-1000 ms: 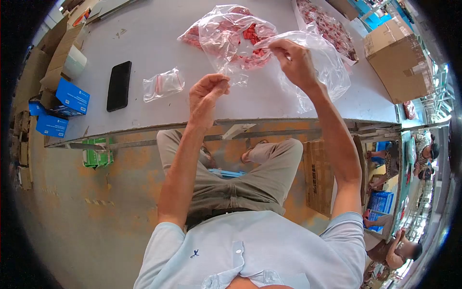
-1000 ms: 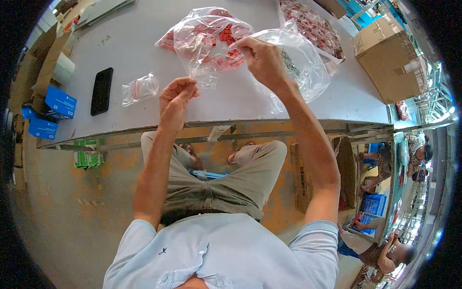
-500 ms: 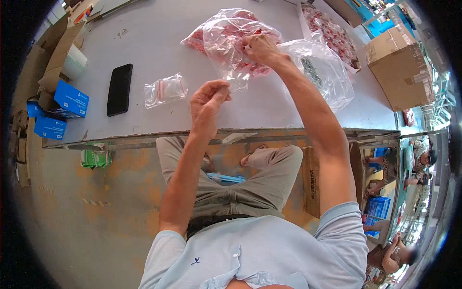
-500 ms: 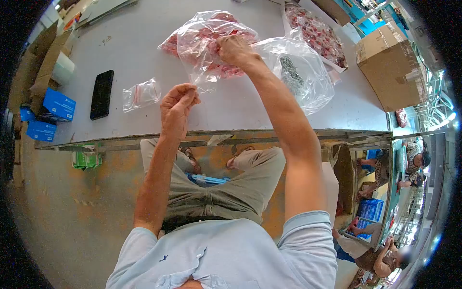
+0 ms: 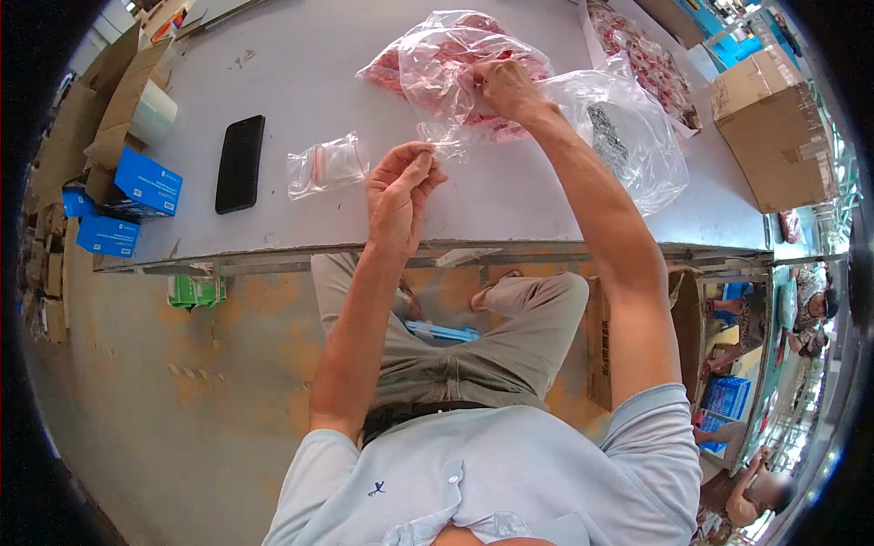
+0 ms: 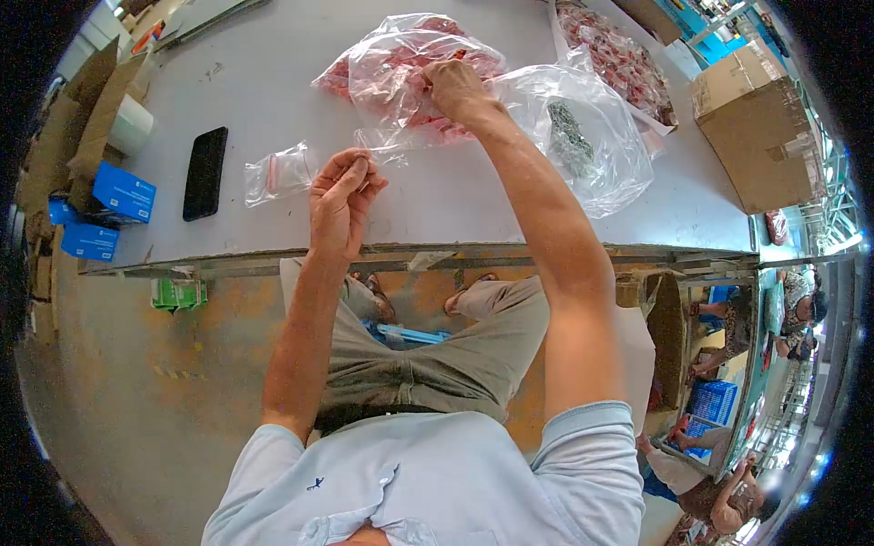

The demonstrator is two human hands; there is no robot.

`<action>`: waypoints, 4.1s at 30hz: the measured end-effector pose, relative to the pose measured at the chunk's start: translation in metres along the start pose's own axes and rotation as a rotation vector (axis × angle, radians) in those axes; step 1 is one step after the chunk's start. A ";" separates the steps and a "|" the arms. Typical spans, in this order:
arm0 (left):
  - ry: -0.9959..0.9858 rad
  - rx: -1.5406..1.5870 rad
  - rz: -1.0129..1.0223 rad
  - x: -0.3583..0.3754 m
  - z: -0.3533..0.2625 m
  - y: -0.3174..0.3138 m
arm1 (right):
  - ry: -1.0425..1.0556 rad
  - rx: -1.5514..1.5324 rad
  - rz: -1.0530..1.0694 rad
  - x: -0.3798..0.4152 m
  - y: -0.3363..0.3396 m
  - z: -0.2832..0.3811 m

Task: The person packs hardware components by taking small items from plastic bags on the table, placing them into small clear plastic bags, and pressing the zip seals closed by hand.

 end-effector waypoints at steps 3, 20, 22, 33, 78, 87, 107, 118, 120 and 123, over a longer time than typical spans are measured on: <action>-0.004 -0.040 0.008 0.000 -0.001 0.000 | -0.015 -0.052 -0.027 0.010 0.014 0.005; 0.022 0.124 0.053 0.001 0.000 0.002 | -0.654 -1.842 0.213 0.168 0.017 0.105; 0.028 0.100 0.056 0.002 -0.001 0.002 | -0.571 -1.761 0.163 0.167 0.023 0.117; 0.022 0.069 0.044 0.003 -0.001 -0.002 | -0.468 -1.841 0.050 0.165 0.014 0.121; -0.851 -1.363 0.305 0.042 0.018 -0.061 | -0.359 -0.872 -0.105 0.153 0.059 0.072; -0.552 -1.192 0.129 0.025 0.010 -0.051 | 0.053 -0.131 -0.020 0.057 0.066 0.021; -0.590 -1.235 0.138 0.026 0.014 -0.046 | -0.009 -0.124 0.230 0.042 0.023 0.015; -0.554 -1.210 0.126 0.026 0.013 -0.048 | 0.037 -1.145 0.025 0.127 0.052 0.063; -0.560 -1.223 0.133 0.027 0.011 -0.049 | 0.051 -1.119 0.053 0.130 0.048 0.065; -0.556 -1.196 0.139 0.028 0.009 -0.050 | 0.106 -0.694 0.029 0.137 0.060 0.071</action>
Point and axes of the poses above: each hand's wrist, its own x-axis away from the middle knuckle, its own y-axis out of the back of the hand, z = x × y, the point moved 4 cm from there along -x, towards the middle knuckle, and after that the axes turned 3 degrees about x, right-handed, at the moved point
